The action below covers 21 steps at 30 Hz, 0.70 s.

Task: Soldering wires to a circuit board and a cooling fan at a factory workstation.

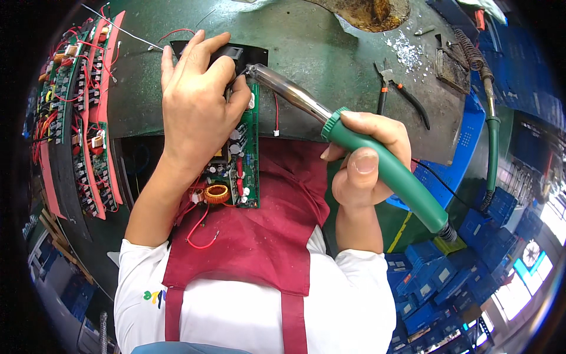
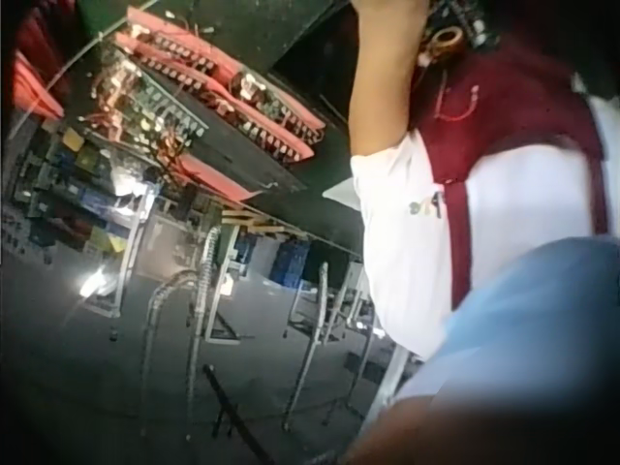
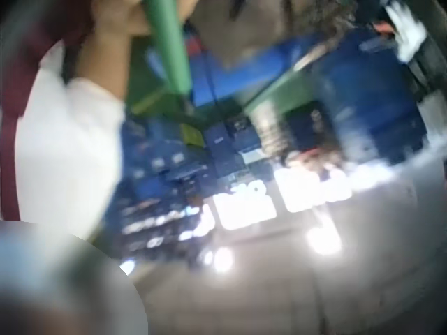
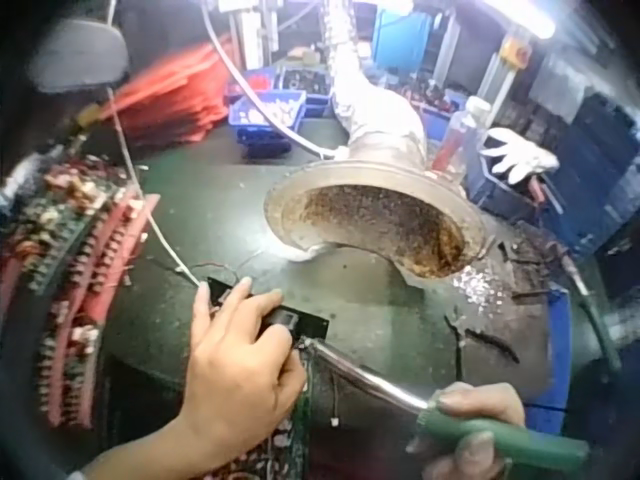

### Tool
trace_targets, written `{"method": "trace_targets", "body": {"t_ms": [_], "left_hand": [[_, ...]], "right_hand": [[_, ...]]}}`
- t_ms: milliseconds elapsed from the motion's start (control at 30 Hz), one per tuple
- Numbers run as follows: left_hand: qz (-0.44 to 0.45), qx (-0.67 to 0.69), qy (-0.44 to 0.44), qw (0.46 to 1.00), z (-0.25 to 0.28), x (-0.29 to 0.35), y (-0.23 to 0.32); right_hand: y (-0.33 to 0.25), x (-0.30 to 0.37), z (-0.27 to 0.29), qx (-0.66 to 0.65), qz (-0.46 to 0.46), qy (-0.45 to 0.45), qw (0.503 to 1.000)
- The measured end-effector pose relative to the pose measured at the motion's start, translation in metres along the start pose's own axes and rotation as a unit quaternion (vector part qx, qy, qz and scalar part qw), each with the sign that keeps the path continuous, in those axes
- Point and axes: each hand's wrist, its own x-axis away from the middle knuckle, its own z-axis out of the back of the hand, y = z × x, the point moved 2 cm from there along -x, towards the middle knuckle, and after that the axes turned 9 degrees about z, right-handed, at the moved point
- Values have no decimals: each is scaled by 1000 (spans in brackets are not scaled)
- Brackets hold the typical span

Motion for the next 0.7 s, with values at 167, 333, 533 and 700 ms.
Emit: {"method": "trace_targets", "body": {"t_ms": [167, 333, 533, 700], "left_hand": [[0, 3, 2, 1000, 1, 1, 0], [-3, 3, -1, 1000, 0, 0, -1], [-5, 0, 2, 1000, 0, 0, -2], [-6, -2, -1, 1000, 0, 0, -1]], "right_hand": [[2, -9, -3, -29, -16, -19, 999], [2, -13, -2, -38, -25, -13, 999], [5, -15, -2, -34, -19, -5, 999], [6, -17, -1, 12, -9, 7, 1000]]}}
